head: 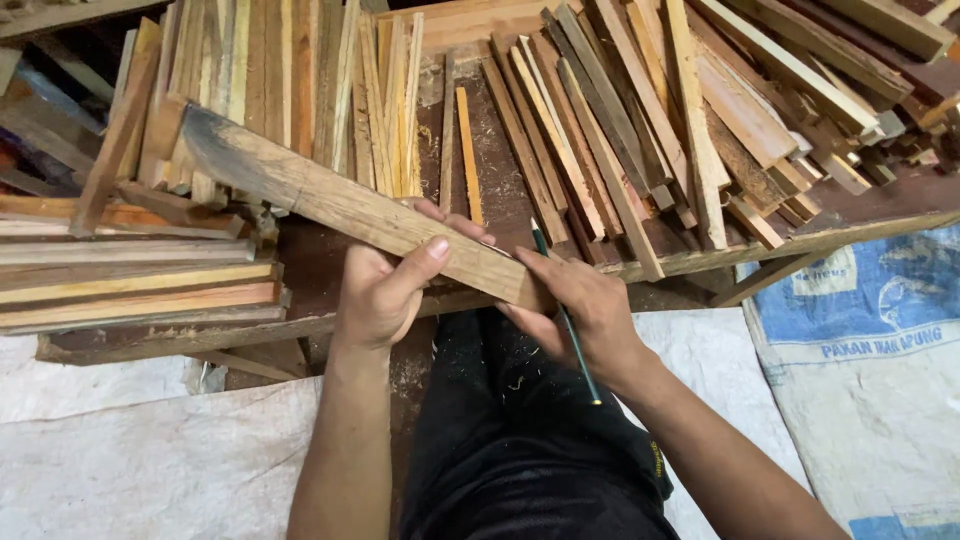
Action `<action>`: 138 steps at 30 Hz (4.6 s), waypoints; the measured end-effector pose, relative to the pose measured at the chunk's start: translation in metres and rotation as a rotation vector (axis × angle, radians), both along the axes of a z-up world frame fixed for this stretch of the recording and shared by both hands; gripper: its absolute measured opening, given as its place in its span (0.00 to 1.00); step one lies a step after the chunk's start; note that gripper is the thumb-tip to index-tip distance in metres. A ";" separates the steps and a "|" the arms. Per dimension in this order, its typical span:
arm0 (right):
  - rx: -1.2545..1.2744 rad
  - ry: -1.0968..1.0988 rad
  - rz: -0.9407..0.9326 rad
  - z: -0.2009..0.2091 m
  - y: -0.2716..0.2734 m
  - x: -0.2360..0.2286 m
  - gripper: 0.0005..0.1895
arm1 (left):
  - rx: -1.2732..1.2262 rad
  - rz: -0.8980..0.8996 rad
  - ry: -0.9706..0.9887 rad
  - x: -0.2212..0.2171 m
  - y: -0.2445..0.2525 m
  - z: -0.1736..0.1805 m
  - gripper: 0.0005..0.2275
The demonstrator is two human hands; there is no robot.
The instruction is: Marking individual wood strips with a pencil on a workbench
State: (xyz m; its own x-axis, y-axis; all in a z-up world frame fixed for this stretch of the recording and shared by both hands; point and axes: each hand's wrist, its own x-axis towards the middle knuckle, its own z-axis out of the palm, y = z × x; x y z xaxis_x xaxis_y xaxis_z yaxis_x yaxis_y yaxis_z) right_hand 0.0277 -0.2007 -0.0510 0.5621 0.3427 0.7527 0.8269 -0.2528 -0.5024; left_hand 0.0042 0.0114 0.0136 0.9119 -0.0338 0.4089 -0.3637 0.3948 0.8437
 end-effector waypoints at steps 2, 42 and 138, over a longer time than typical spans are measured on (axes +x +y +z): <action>0.007 0.005 0.016 -0.005 -0.001 0.004 0.26 | -0.001 0.016 -0.002 0.002 0.000 0.002 0.14; 0.395 0.357 0.039 0.042 -0.002 -0.017 0.06 | -0.239 0.123 0.213 0.010 0.002 -0.004 0.13; -0.162 0.761 -0.164 0.073 0.237 0.165 0.22 | 0.653 0.606 0.393 -0.020 0.093 0.097 0.13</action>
State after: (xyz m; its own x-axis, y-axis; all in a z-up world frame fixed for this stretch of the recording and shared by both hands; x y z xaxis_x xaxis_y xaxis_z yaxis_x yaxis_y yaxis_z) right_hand 0.1927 0.0363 0.0216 0.9548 0.2834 0.0895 0.2171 -0.4594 -0.8613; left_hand -0.0154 0.1047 0.1104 0.9169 0.3743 0.1388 0.0038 -0.3557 0.9346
